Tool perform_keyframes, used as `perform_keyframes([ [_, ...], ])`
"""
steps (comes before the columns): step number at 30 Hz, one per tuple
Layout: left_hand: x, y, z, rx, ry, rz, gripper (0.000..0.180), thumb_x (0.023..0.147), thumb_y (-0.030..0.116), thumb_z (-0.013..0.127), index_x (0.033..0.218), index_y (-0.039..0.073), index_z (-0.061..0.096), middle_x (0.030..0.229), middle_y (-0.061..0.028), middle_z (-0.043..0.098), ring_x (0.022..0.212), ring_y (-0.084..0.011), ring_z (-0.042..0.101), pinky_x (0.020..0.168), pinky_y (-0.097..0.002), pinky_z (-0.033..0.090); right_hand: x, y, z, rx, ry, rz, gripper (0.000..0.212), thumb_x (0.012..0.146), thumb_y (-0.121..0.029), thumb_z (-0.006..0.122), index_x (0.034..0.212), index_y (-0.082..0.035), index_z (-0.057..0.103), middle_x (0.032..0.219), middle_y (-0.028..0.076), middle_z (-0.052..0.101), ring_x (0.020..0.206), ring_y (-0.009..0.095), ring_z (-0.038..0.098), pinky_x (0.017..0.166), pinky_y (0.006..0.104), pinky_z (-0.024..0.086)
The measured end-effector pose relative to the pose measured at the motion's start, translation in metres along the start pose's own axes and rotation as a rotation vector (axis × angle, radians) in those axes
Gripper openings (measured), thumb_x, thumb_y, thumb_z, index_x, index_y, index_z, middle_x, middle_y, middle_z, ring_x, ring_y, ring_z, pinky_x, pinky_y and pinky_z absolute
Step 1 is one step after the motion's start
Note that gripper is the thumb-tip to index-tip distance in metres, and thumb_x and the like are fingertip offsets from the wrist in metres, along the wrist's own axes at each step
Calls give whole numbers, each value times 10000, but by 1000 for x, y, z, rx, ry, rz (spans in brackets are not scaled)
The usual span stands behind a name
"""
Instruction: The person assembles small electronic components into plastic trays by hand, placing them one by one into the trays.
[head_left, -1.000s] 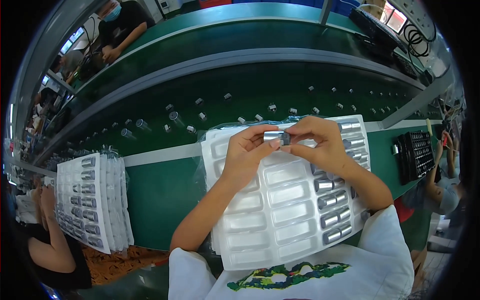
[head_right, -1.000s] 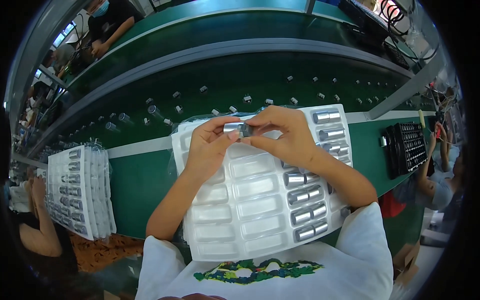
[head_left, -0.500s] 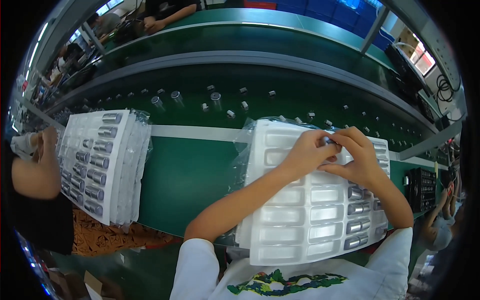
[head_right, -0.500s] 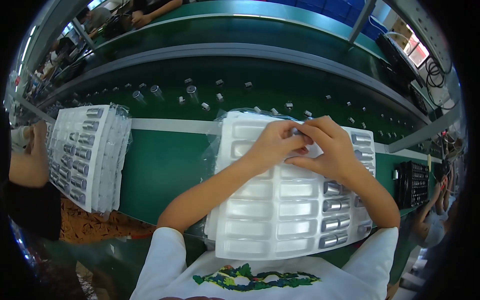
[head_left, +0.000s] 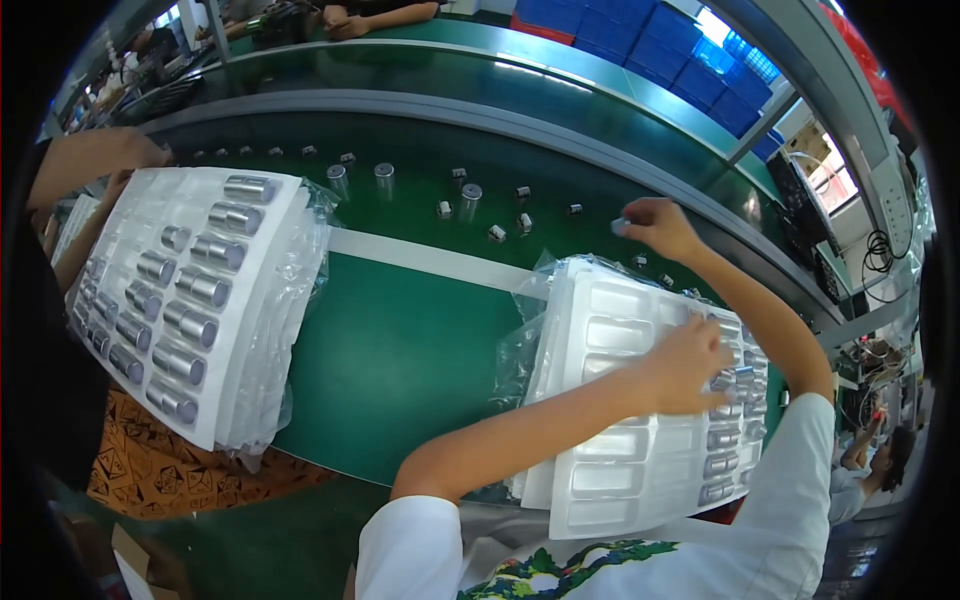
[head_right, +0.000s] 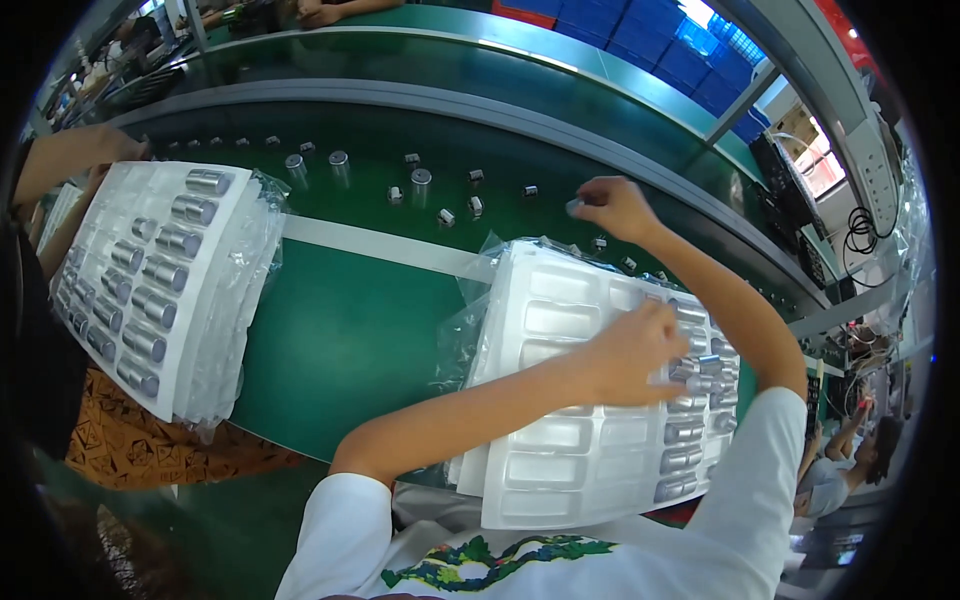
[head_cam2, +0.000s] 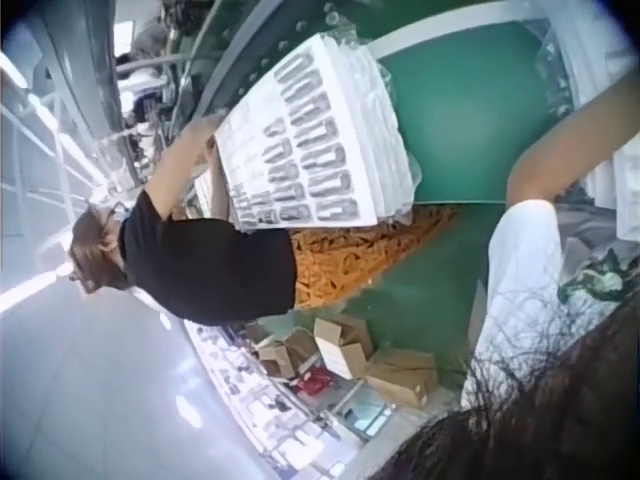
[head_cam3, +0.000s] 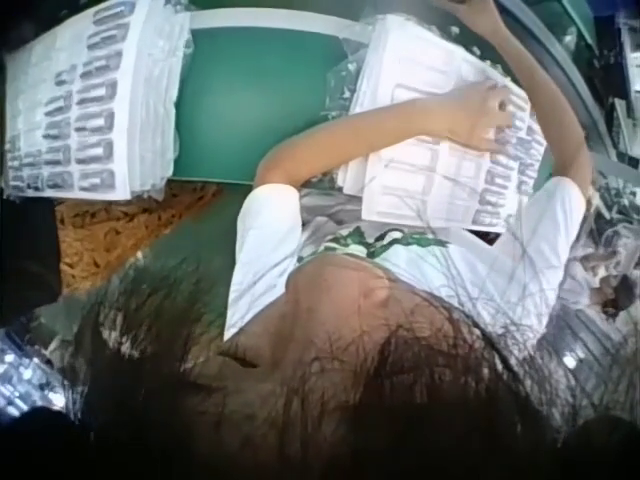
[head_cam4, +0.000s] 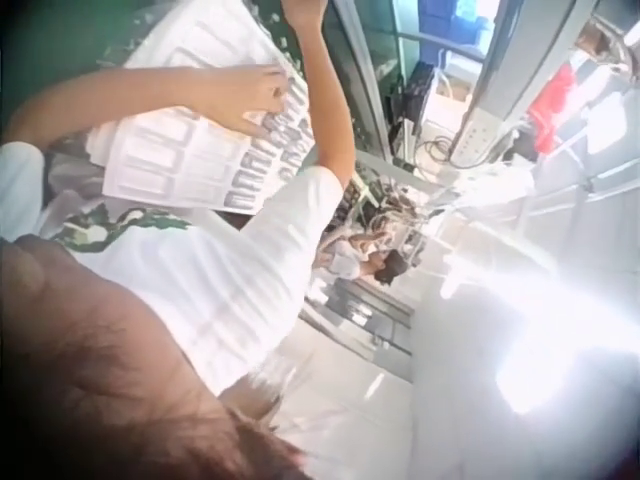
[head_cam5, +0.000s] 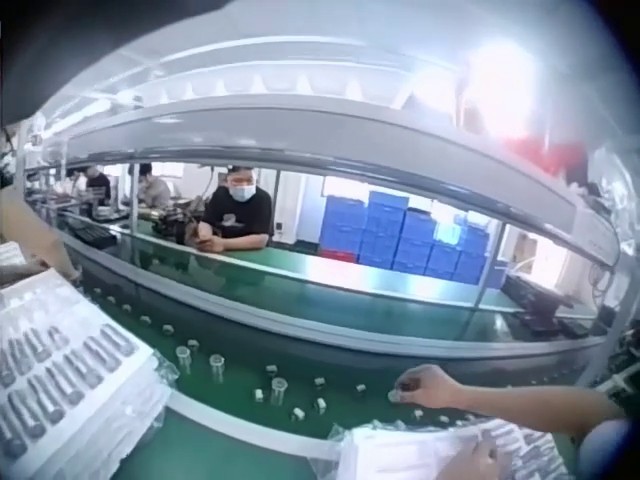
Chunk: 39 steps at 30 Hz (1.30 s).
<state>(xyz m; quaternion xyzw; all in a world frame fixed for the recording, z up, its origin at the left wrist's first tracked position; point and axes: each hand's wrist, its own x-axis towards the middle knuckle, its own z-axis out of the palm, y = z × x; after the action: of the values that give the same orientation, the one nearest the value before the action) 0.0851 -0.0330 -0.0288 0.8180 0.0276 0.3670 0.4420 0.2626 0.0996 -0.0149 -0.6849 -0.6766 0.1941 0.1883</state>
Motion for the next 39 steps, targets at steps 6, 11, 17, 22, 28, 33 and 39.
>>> perform_keyframes([
  [6, -17, 11, -8, 311, -431, 261, 553, 835, 497, 702, 1312, 222, 655, 1471, -196, 444, 1410, -383, 346, 1121, -560, 301, 49, -23, 32, -372, -208, -180, 402, 781, -308, 755, 1015, 17, 715, 925, 203, 717, 873, 353, 696, 820, 422, 551],
  [11, -18, 12, -12, 296, -557, 185, 578, 845, 499, 689, 1328, 186, 640, 1499, -200, 431, 1403, -380, 368, 1135, -542, 306, 50, -123, 67, -252, -231, -245, 514, 817, -367, 706, 1180, -8, 648, 1083, 218, 694, 1044, 408, 651, 913, 478, 524],
  [17, -1, 5, 1, 325, -464, 211, 595, 874, 449, 670, 1268, 10, 592, 1345, -246, 534, 1272, -422, 494, 1045, -477, 410, 99, -81, 117, -297, -335, -655, 277, 812, -200, 737, 1024, -27, 693, 903, 170, 715, 936, 331, 689, 849, 449, 538],
  [22, 11, 19, -4, 367, -418, 179, 667, 914, 372, 650, 1431, -7, 464, 1268, -243, 591, 1183, -415, 542, 1024, -513, 415, 36, -96, 11, 475, -251, -232, 382, 776, -223, 830, 1025, 28, 685, 882, 95, 718, 832, 176, 698, 730, 312, 560],
  [28, 40, 35, 18, 436, -484, -62, 477, 906, 279, 681, 1305, 29, 603, 1167, -220, 641, 1097, -384, 558, 979, -460, 445, -110, -46, -92, 1474, -40, 48, 256, 931, -163, 725, 1077, 28, 637, 1020, 66, 622, 985, 171, 653, 857, 244, 576],
  [33, 40, 19, 43, 563, -354, -71, 346, 878, 283, 715, 1107, 24, 732, 1086, -193, 643, 1050, -374, 536, 940, -444, 449, -176, -5, -66, 1652, 281, 129, 191, 932, -112, 723, 1044, 15, 636, 1031, 97, 652, 981, 168, 660, 810, 218, 553],
  [39, 27, 25, 15, 393, -283, -157, 346, 853, 133, 749, 1164, 9, 661, 1176, -163, 651, 1056, -296, 619, 898, -377, 514, -200, -5, -46, 1848, 407, 345, 157, 979, -130, 664, 1022, 20, 640, 998, 123, 643, 925, 160, 640, 789, 217, 543],
])
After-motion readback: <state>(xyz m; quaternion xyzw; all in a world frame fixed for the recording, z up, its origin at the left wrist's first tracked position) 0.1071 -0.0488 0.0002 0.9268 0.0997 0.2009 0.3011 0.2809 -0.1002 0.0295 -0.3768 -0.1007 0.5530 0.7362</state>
